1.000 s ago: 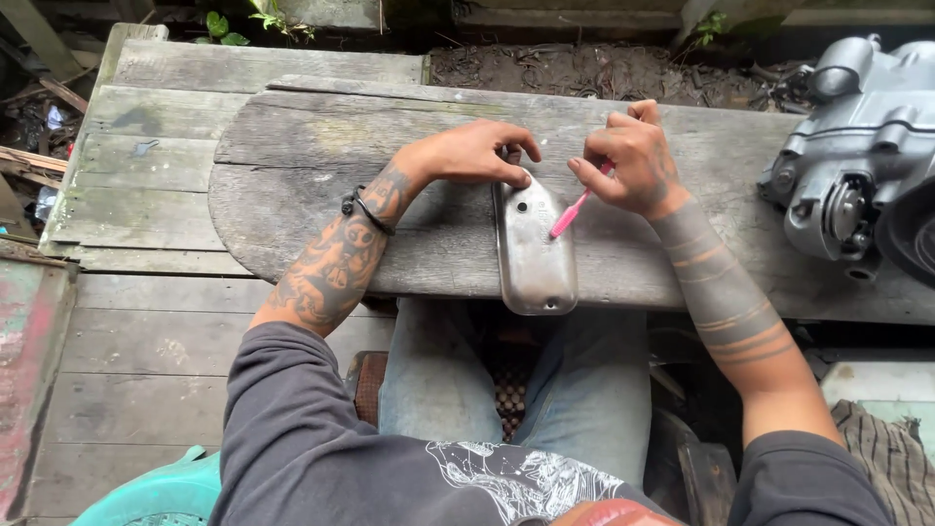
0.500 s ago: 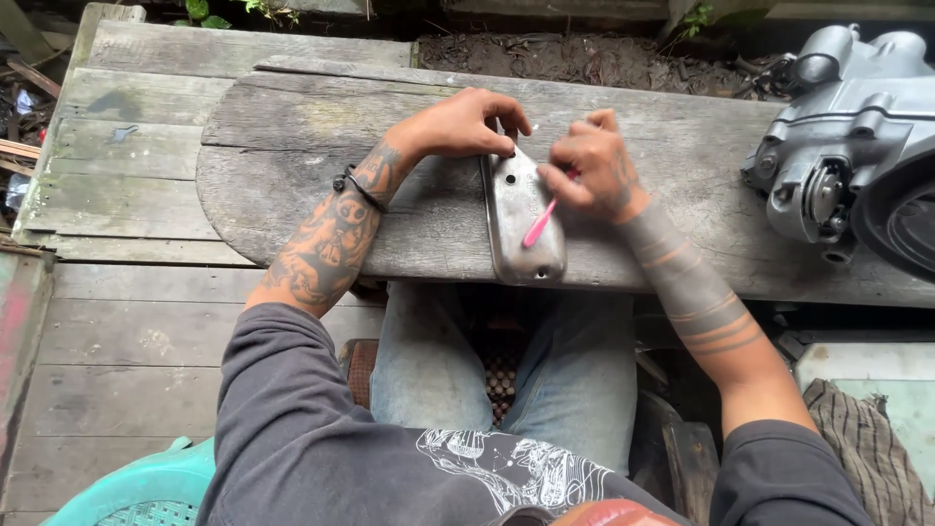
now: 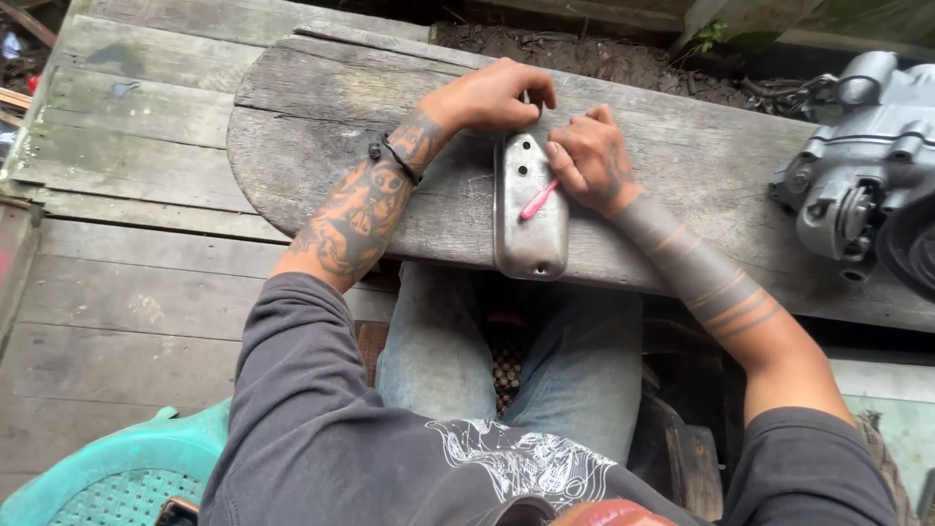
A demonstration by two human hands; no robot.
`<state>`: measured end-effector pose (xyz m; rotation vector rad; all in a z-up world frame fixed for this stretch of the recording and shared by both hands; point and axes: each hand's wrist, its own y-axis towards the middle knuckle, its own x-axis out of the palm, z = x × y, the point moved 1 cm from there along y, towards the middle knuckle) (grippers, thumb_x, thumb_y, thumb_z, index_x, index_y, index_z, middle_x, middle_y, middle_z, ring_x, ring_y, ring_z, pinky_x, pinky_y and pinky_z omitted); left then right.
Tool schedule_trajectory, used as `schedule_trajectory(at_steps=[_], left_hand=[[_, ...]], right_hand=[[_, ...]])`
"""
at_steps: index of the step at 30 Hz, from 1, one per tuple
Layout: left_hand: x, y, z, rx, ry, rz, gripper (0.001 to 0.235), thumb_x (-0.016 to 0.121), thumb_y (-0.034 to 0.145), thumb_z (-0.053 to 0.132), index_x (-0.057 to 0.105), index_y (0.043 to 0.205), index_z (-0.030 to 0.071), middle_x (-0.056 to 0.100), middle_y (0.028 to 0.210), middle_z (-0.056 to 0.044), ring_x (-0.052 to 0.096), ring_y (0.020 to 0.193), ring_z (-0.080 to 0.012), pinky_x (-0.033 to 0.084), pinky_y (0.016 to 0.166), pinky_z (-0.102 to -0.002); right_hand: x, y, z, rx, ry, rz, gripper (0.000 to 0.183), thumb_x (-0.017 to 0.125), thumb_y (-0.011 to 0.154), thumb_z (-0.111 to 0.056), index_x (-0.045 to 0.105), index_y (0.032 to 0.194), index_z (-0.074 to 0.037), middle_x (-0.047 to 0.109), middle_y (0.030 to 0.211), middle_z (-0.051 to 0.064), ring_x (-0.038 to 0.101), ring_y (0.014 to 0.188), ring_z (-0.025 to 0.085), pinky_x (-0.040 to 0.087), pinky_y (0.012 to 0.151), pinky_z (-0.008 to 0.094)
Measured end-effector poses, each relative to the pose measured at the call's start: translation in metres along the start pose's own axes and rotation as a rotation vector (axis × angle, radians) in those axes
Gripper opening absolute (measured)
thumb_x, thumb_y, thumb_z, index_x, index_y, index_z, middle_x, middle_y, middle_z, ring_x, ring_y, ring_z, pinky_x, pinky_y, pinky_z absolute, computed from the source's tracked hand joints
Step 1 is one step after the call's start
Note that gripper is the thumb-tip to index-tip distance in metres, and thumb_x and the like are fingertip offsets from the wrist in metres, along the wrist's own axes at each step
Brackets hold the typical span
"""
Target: The person is using a pink toothbrush to vigorously scrub a small metal engine cover on a wooden workbench.
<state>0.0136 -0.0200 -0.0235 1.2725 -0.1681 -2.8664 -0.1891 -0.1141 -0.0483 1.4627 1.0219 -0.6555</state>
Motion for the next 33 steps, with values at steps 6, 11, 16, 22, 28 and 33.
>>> schedule_trajectory(at_steps=[6,11,16,22,28,33], left_hand=[[-0.001,0.003,-0.012,0.045,0.055,0.057,0.025,0.057,0.087,0.018,0.074,0.105,0.013,0.077,0.097,-0.009,0.068,0.086,-0.0256,0.048,0.073,-0.039],[-0.001,0.012,-0.031,0.055,0.032,0.072,0.017,0.063,0.092,0.021,0.073,0.103,0.013,0.076,0.094,-0.007,0.067,0.085,-0.0233,0.047,0.072,-0.039],[0.011,0.014,-0.049,-0.062,0.021,0.023,0.019,0.066,0.1,0.033,0.071,0.113,0.02,0.066,0.093,-0.002,0.061,0.083,-0.0182,0.045,0.073,-0.038],[0.008,0.011,-0.045,-0.14,0.015,0.003,0.021,0.062,0.099,0.034,0.071,0.114,0.023,0.066,0.092,0.002,0.06,0.084,-0.0158,0.044,0.072,-0.037],[0.006,0.011,-0.044,-0.156,0.004,-0.027,0.028,0.059,0.103,0.038,0.068,0.121,0.019,0.061,0.095,0.001,0.057,0.085,-0.0161,0.042,0.075,-0.036],[0.007,0.009,-0.04,-0.16,0.015,-0.021,0.028,0.059,0.1,0.038,0.069,0.119,0.02,0.062,0.093,0.001,0.057,0.083,-0.0157,0.043,0.074,-0.036]], right_hand=[[0.001,-0.003,0.047,0.036,0.029,-0.021,0.048,0.053,0.108,-0.032,0.043,0.067,-0.008,0.045,0.063,0.011,0.039,0.057,0.028,0.031,0.068,0.044],[-0.027,-0.004,0.018,-0.074,-0.038,0.011,0.047,0.061,0.104,-0.03,0.045,0.065,-0.008,0.04,0.061,0.009,0.041,0.057,0.028,0.032,0.064,0.044],[-0.023,-0.015,0.05,0.018,-0.059,0.086,0.043,0.075,0.105,-0.022,0.052,0.072,-0.007,0.048,0.067,0.008,0.046,0.066,0.028,0.037,0.072,0.044],[-0.026,-0.017,0.029,-0.016,0.053,0.028,0.045,0.07,0.102,-0.025,0.048,0.068,-0.007,0.044,0.061,0.007,0.043,0.06,0.027,0.035,0.067,0.043],[-0.014,-0.014,0.044,0.103,-0.011,0.044,0.045,0.071,0.106,-0.029,0.051,0.07,-0.009,0.048,0.067,0.007,0.044,0.061,0.026,0.036,0.067,0.042],[-0.018,-0.019,0.031,0.057,0.059,0.018,0.045,0.07,0.104,-0.026,0.051,0.068,-0.008,0.045,0.062,0.005,0.043,0.06,0.024,0.036,0.065,0.041]])
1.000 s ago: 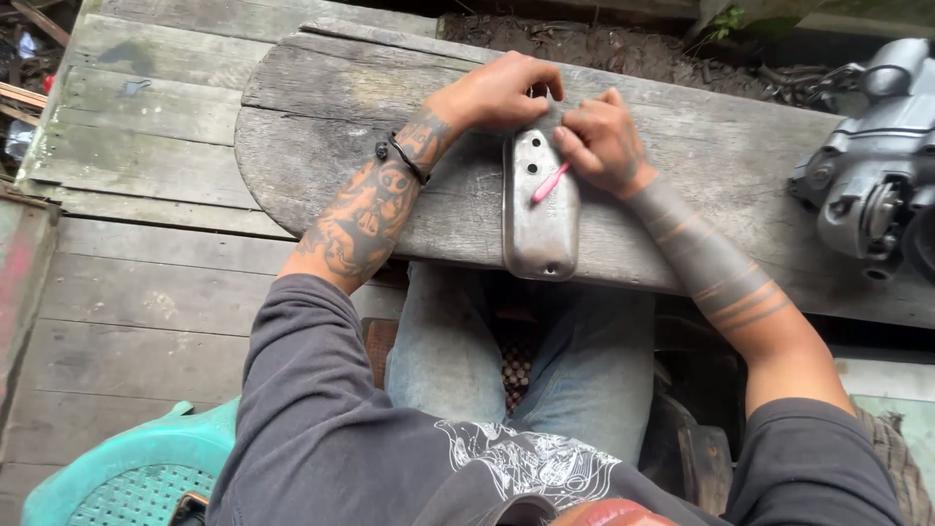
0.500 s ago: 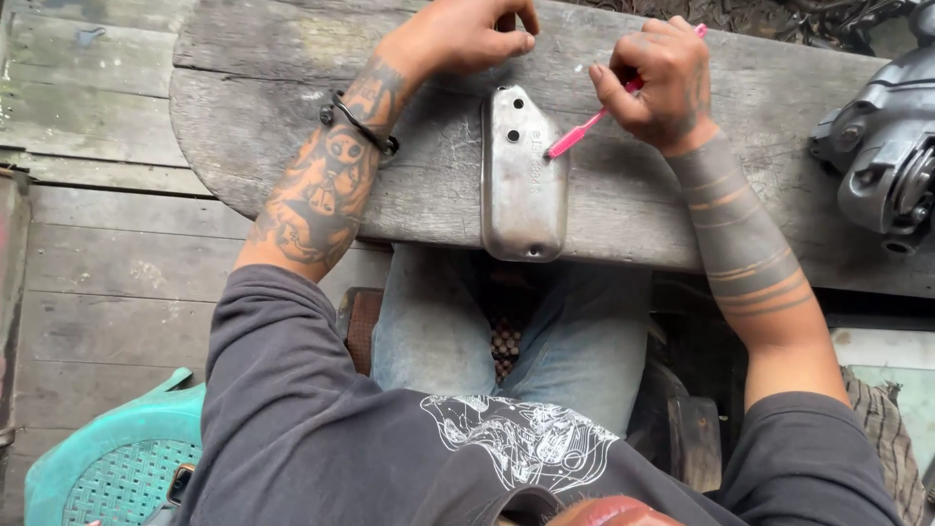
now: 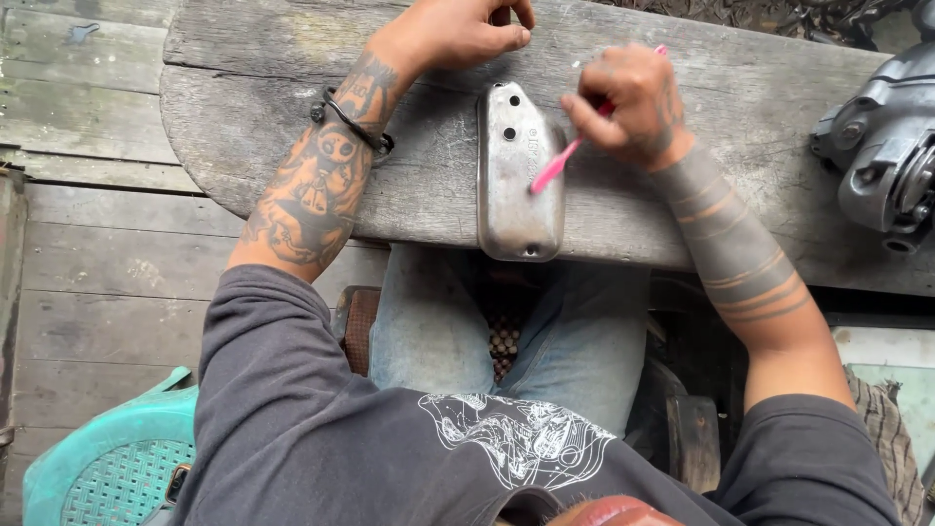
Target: The person is using a pink toothbrush to vigorously scrub a small metal engine cover on a wooden workbench.
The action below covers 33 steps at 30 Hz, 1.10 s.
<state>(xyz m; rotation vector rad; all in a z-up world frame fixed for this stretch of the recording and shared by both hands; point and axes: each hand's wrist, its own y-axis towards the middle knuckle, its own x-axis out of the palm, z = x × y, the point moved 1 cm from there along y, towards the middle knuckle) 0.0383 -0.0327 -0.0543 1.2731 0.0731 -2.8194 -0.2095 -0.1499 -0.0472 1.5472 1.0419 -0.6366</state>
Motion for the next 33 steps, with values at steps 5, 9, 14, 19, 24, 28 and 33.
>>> schedule_trajectory(at_steps=[5,9,14,19,24,28,33], left_hand=[[0.001,0.001,-0.003,0.005,0.008,0.018,0.025,0.061,0.098,0.038,0.069,0.117,0.023,0.066,0.094,0.002,0.061,0.084,-0.0156,0.044,0.072,-0.036],[0.002,0.001,-0.001,0.004,0.013,-0.005,0.027,0.059,0.1,0.039,0.069,0.118,0.021,0.065,0.094,0.0,0.06,0.083,-0.0168,0.044,0.073,-0.037],[0.003,0.003,-0.002,0.002,0.003,-0.011,0.026,0.059,0.101,0.038,0.069,0.118,0.02,0.062,0.091,0.001,0.057,0.079,-0.0164,0.043,0.071,-0.038],[0.004,0.002,-0.002,-0.007,0.033,0.004,0.03,0.059,0.1,0.04,0.069,0.121,0.02,0.064,0.099,-0.001,0.061,0.086,-0.0187,0.045,0.076,-0.038],[0.001,0.002,0.0,-0.003,0.032,0.004,0.027,0.06,0.1,0.038,0.069,0.118,0.02,0.065,0.096,-0.001,0.06,0.084,-0.0184,0.044,0.074,-0.038],[0.005,0.003,-0.005,-0.017,0.025,-0.016,0.031,0.058,0.101,0.041,0.068,0.122,0.021,0.066,0.101,-0.003,0.061,0.086,-0.0204,0.045,0.077,-0.04],[0.003,0.002,-0.002,0.03,0.032,0.026,0.025,0.063,0.1,0.037,0.069,0.117,0.02,0.066,0.097,-0.001,0.062,0.085,-0.0187,0.045,0.074,-0.038]], right_hand=[[0.004,0.007,-0.007,-0.071,0.004,-0.006,0.048,0.068,0.104,-0.03,0.05,0.065,-0.009,0.043,0.061,0.005,0.038,0.056,0.022,0.032,0.059,0.039],[0.001,0.005,0.002,0.042,-0.071,0.012,0.05,0.07,0.108,-0.026,0.045,0.067,-0.008,0.043,0.061,0.007,0.043,0.058,0.026,0.033,0.061,0.042],[0.0,0.015,-0.03,-0.162,0.028,-0.022,0.047,0.065,0.106,-0.023,0.044,0.067,-0.008,0.041,0.061,0.006,0.042,0.057,0.027,0.034,0.059,0.042],[0.0,0.003,0.012,0.096,-0.072,-0.019,0.055,0.066,0.11,-0.027,0.042,0.065,-0.007,0.039,0.059,0.008,0.039,0.054,0.025,0.028,0.057,0.043],[-0.005,0.008,-0.02,-0.028,0.042,-0.068,0.049,0.066,0.104,-0.023,0.042,0.065,-0.007,0.039,0.059,0.007,0.038,0.055,0.024,0.029,0.056,0.041],[0.003,0.008,-0.01,-0.002,-0.018,-0.061,0.051,0.065,0.105,-0.023,0.038,0.063,-0.009,0.041,0.058,0.006,0.035,0.053,0.024,0.03,0.057,0.041],[-0.006,-0.001,-0.007,0.028,-0.015,-0.061,0.052,0.065,0.107,-0.025,0.041,0.065,-0.007,0.04,0.059,0.008,0.039,0.055,0.026,0.029,0.057,0.042]])
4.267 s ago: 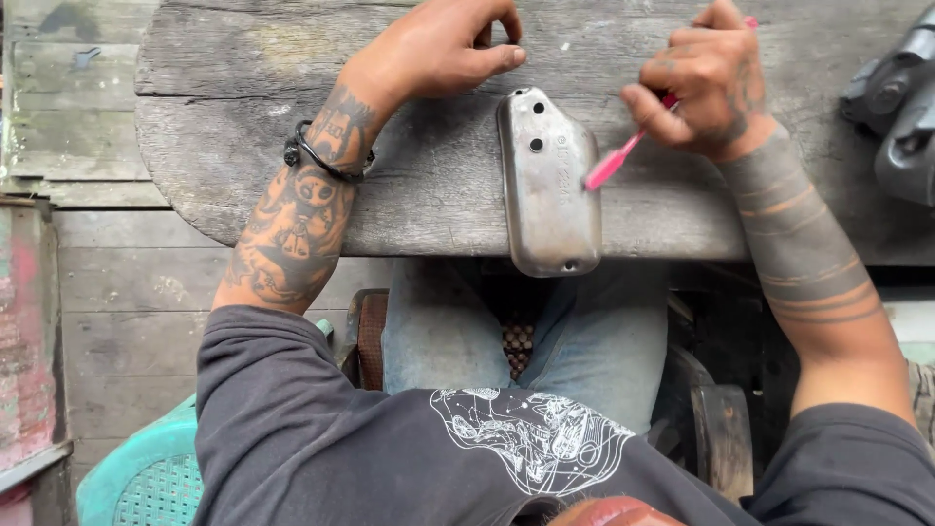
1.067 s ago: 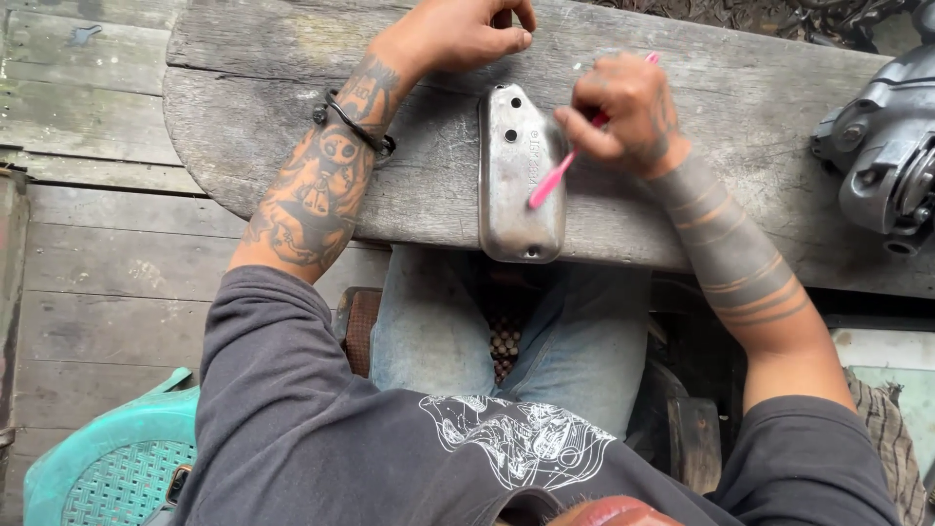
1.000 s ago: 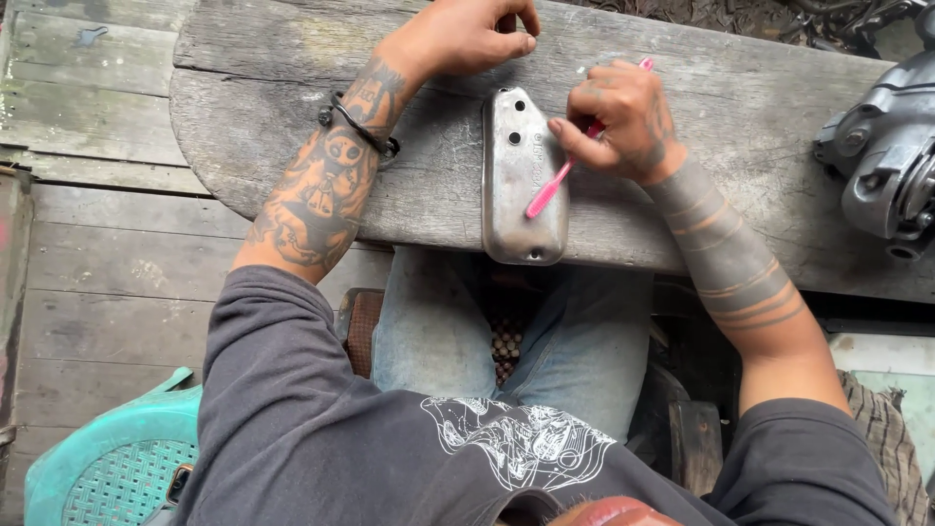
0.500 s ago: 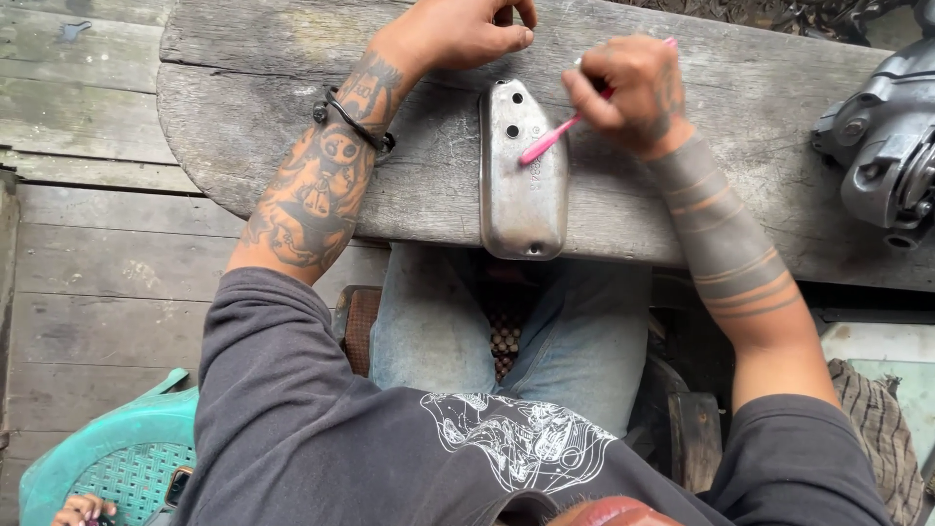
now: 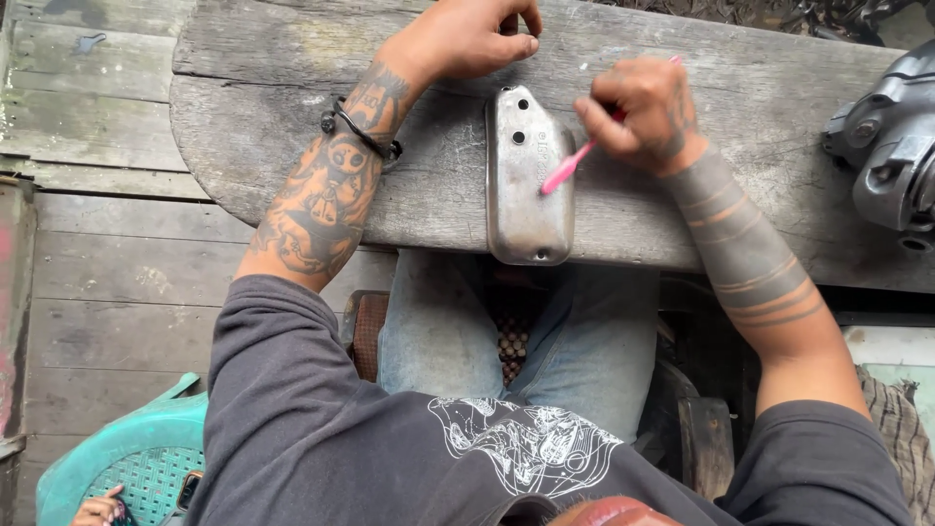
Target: The person is using a pink toothbrush to vigorously scrub a small metal engine cover on a wooden workbench.
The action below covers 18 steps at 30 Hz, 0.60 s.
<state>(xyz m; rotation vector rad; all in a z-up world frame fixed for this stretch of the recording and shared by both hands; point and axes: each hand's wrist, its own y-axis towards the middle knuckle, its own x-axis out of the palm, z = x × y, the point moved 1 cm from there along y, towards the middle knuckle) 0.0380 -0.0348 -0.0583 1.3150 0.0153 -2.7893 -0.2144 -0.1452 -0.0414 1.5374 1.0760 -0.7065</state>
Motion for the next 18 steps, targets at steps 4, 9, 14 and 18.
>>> schedule_trajectory(at_steps=[4,9,14,18], left_hand=[[0.007,0.004,-0.01,0.051,-0.015,0.025,0.023,0.066,0.099,0.034,0.069,0.116,0.019,0.067,0.094,-0.003,0.062,0.083,-0.0199,0.046,0.072,-0.04],[-0.004,-0.005,0.008,-0.01,0.011,-0.024,0.024,0.062,0.1,0.037,0.068,0.117,0.02,0.065,0.094,-0.002,0.061,0.083,-0.0202,0.045,0.072,-0.04],[0.002,0.001,-0.003,0.077,0.011,0.04,0.022,0.069,0.098,0.032,0.068,0.115,0.017,0.067,0.092,-0.005,0.062,0.081,-0.0227,0.046,0.07,-0.042],[0.003,-0.001,0.0,0.045,0.026,0.013,0.023,0.066,0.099,0.034,0.068,0.115,0.018,0.066,0.092,-0.004,0.062,0.082,-0.0224,0.046,0.07,-0.042]], right_hand=[[0.001,0.012,-0.026,-0.168,0.062,-0.001,0.042,0.066,0.104,-0.024,0.05,0.069,-0.007,0.045,0.062,0.005,0.044,0.061,0.026,0.032,0.063,0.041],[0.006,-0.004,0.02,-0.016,-0.039,0.035,0.045,0.067,0.109,-0.028,0.052,0.072,-0.006,0.046,0.065,0.008,0.045,0.062,0.026,0.035,0.067,0.042],[0.0,0.004,-0.012,-0.064,0.028,0.0,0.043,0.065,0.103,-0.023,0.05,0.066,-0.006,0.042,0.062,0.008,0.042,0.059,0.026,0.033,0.062,0.042],[0.009,0.007,-0.003,-0.076,0.0,0.02,0.045,0.067,0.106,-0.027,0.052,0.069,-0.007,0.045,0.062,0.006,0.043,0.06,0.024,0.034,0.064,0.04]])
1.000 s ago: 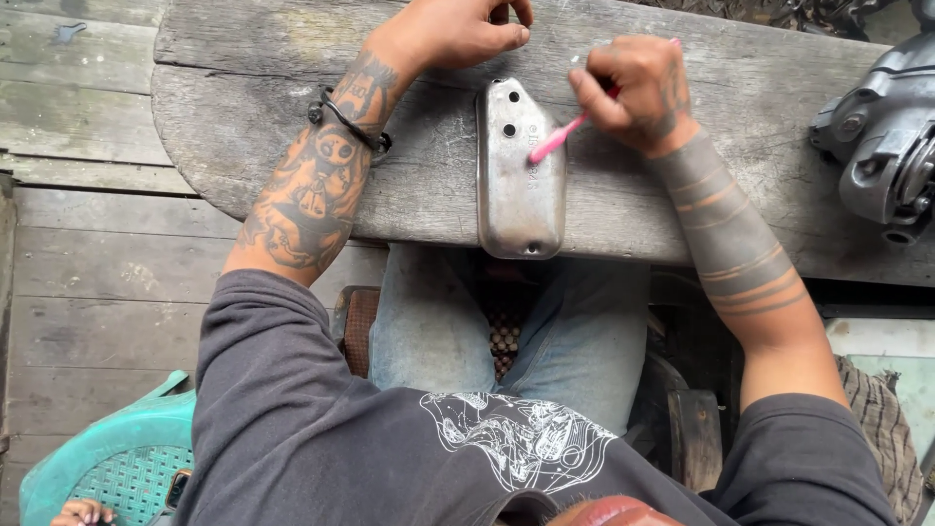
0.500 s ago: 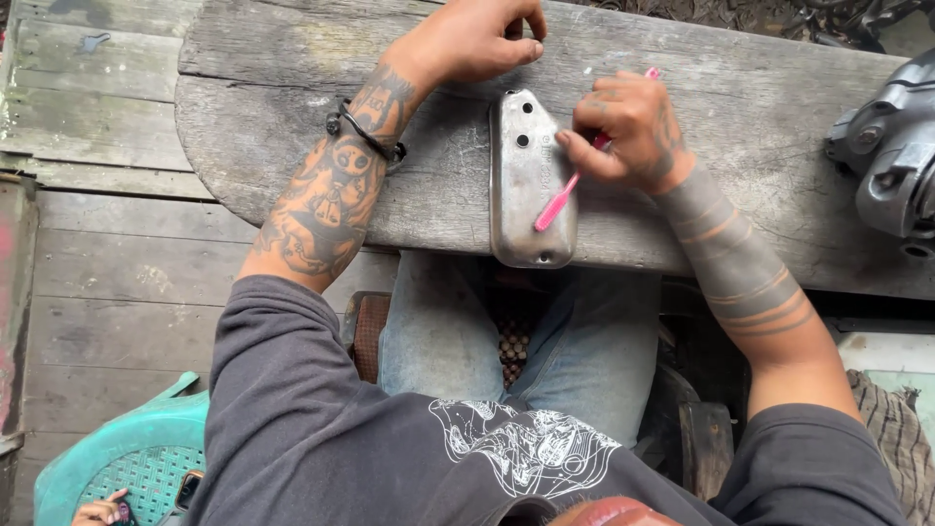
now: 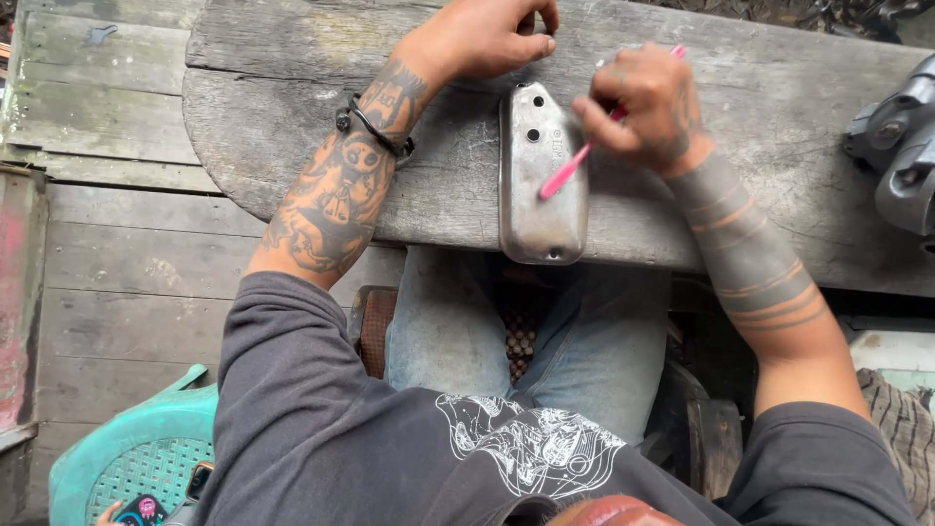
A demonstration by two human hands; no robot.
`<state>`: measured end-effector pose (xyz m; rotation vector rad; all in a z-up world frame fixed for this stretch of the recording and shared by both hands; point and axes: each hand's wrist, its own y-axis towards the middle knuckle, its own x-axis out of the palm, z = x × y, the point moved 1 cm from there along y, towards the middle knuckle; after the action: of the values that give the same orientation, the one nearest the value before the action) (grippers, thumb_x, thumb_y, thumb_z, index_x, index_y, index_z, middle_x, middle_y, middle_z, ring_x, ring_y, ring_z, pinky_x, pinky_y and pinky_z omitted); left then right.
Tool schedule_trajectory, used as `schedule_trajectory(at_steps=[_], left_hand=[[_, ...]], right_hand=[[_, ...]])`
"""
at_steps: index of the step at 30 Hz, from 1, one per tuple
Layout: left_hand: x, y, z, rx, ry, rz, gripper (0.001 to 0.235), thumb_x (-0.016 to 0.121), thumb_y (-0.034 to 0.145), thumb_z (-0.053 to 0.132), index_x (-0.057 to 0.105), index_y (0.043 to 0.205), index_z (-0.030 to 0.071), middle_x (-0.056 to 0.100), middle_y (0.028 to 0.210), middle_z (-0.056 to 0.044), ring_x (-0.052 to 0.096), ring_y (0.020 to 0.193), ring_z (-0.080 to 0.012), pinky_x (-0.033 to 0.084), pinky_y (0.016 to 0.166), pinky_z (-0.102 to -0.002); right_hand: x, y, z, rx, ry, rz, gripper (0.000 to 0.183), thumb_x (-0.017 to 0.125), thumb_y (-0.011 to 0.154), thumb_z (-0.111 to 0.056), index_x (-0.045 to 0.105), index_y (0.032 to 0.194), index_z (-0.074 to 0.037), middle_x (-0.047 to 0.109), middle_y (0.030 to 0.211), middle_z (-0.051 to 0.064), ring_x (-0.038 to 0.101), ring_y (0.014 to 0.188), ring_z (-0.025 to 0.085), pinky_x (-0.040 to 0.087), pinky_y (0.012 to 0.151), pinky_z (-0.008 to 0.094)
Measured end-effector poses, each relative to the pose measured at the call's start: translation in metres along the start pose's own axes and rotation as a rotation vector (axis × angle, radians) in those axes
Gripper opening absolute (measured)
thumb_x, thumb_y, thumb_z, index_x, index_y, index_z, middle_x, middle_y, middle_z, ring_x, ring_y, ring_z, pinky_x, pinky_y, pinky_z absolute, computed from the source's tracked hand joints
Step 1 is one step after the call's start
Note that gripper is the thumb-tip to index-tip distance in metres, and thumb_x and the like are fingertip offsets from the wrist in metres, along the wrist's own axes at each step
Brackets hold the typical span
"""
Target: The person is using a pink toothbrush to vigorously scrub a small metal engine cover on a wooden workbench.
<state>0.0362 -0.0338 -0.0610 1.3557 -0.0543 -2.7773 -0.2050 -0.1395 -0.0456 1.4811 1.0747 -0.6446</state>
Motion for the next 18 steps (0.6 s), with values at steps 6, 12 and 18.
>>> schedule_trajectory(at_steps=[6,12,18], left_hand=[[0.003,0.002,-0.001,0.005,0.022,0.011,0.023,0.065,0.098,0.035,0.067,0.114,0.018,0.068,0.094,-0.006,0.063,0.082,-0.0244,0.046,0.07,-0.044],[0.006,0.002,-0.004,0.005,0.02,0.011,0.026,0.067,0.099,0.036,0.066,0.116,0.017,0.068,0.093,-0.007,0.063,0.081,-0.0253,0.046,0.07,-0.044],[0.001,-0.001,0.004,-0.02,0.03,-0.006,0.026,0.065,0.098,0.037,0.066,0.117,0.018,0.068,0.095,-0.007,0.064,0.084,-0.0263,0.047,0.072,-0.045]], right_hand=[[-0.006,-0.006,-0.007,0.077,-0.015,0.0,0.05,0.068,0.105,-0.027,0.045,0.065,-0.008,0.042,0.061,0.007,0.039,0.057,0.024,0.033,0.064,0.041],[0.002,0.002,-0.002,0.07,-0.029,0.007,0.051,0.067,0.107,-0.026,0.044,0.065,-0.009,0.04,0.06,0.007,0.039,0.057,0.024,0.032,0.063,0.041],[0.0,-0.011,0.004,0.164,-0.046,0.006,0.05,0.069,0.107,-0.027,0.046,0.067,-0.007,0.043,0.062,0.008,0.04,0.057,0.026,0.032,0.062,0.042]])
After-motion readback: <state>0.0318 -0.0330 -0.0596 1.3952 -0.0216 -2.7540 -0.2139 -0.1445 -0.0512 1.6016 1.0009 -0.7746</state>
